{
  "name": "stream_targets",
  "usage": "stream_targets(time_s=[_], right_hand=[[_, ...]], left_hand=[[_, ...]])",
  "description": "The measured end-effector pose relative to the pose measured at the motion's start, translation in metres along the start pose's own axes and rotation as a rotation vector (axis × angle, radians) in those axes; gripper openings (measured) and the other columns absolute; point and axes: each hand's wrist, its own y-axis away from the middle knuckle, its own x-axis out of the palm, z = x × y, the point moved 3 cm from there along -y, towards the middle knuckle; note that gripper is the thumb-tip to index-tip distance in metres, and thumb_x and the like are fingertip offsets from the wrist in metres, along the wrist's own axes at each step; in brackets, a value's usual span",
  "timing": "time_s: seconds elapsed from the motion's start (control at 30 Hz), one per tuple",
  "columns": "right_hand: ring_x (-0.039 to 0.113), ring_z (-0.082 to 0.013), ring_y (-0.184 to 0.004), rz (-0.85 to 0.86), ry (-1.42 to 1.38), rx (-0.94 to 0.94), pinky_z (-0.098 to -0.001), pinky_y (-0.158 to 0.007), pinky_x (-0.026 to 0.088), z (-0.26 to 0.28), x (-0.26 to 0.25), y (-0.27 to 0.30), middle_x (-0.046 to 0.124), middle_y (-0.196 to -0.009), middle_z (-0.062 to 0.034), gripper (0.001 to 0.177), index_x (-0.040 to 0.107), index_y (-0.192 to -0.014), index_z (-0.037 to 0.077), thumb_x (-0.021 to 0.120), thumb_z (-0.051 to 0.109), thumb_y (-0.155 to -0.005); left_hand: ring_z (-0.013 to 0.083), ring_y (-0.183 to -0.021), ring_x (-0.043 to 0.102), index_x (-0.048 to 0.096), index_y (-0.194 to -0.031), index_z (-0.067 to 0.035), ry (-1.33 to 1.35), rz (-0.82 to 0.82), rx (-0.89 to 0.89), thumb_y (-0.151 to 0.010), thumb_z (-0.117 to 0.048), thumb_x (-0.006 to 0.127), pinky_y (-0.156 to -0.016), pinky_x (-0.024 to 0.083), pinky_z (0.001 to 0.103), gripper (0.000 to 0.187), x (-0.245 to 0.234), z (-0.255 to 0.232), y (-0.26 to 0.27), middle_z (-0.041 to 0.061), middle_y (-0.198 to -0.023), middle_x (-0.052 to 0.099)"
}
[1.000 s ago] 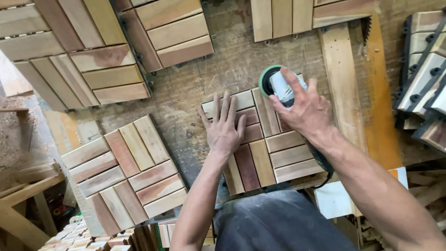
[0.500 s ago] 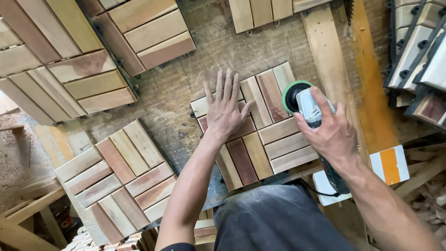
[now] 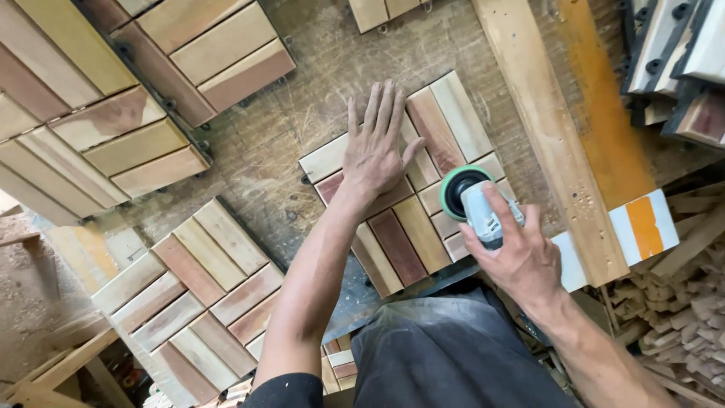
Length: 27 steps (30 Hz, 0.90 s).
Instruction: The person uses a handheld orbital sander to smooth the surface of a square wooden block composed of multiple smaller wood pieces. They move the sander across the block's surface, then briefly lift and reposition the block before continuing to sand.
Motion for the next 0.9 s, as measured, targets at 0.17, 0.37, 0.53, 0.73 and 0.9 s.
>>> stream_targets(time_s=[0.17, 0.37, 0.53, 0.73, 0.9], right_hand=[[0.073, -0.0414, -0.061, 0.023, -0.047, -0.139, -0.0528, -0.052, 0.065, 0.043, 0.004, 0.015, 0.054, -0.098, -0.0156, 0.071, 0.049, -0.153, 0.035, 0.070, 0.054, -0.088], [0.070, -0.0424, -0.055, -0.057, 0.087, -0.112, -0.0516, -0.046, 0.060, 0.020, 0.012, 0.006, 0.054, -0.101, -0.0146, 0.072, 0.051, -0.153, 0.036, 0.067, 0.062, -0.088], [0.068, -0.0384, -0.058, -0.017, -0.027, -0.081, -0.0452, -0.045, 0.059, 0.000, -0.016, -0.018, 0.053, -0.096, -0.0205, 0.067, 0.054, -0.155, 0.021, 0.072, 0.046, -0.096], [0.057, -0.0264, -0.051, -0.005, 0.183, 0.007, -0.0384, -0.039, 0.058, -0.032, -0.013, -0.034, 0.052, -0.102, -0.0166, 0.082, 0.045, -0.161, 0.031, 0.069, 0.066, -0.091], [0.056, -0.0328, -0.050, -0.011, 0.138, 0.072, -0.0444, -0.039, 0.054, -0.045, -0.022, -0.046, 0.044, -0.089, -0.0142, 0.081, 0.046, -0.162, 0.027, 0.071, 0.061, -0.092]], left_hand=[[0.0280, -0.161, 0.019, 0.026, -0.165, -0.012, -0.009, 0.057, -0.004, -0.105, -0.063, 0.049, -0.130, 0.009, 0.060, 0.081, 0.003, 0.001, 0.000, 0.011, -0.172, 0.025], [0.0265, -0.160, 0.021, 0.024, -0.165, -0.014, 0.017, 0.061, -0.006, -0.107, -0.061, 0.048, -0.131, 0.010, 0.058, 0.079, 0.008, 0.003, 0.001, 0.010, -0.172, 0.026], [0.0268, -0.159, 0.023, 0.026, -0.165, -0.013, 0.053, 0.070, -0.011, -0.106, -0.061, 0.050, -0.130, 0.012, 0.058, 0.079, 0.001, 0.002, 0.000, 0.010, -0.170, 0.030], [0.0221, -0.159, 0.024, 0.025, -0.164, -0.015, -0.042, 0.094, -0.008, -0.110, -0.061, 0.039, -0.131, 0.015, 0.050, 0.073, -0.007, 0.001, -0.001, 0.006, -0.171, 0.030], [0.0225, -0.160, 0.021, 0.023, -0.165, -0.015, -0.015, 0.128, -0.016, -0.110, -0.060, 0.037, -0.131, 0.013, 0.049, 0.072, -0.008, 0.001, -0.003, 0.006, -0.172, 0.027]])
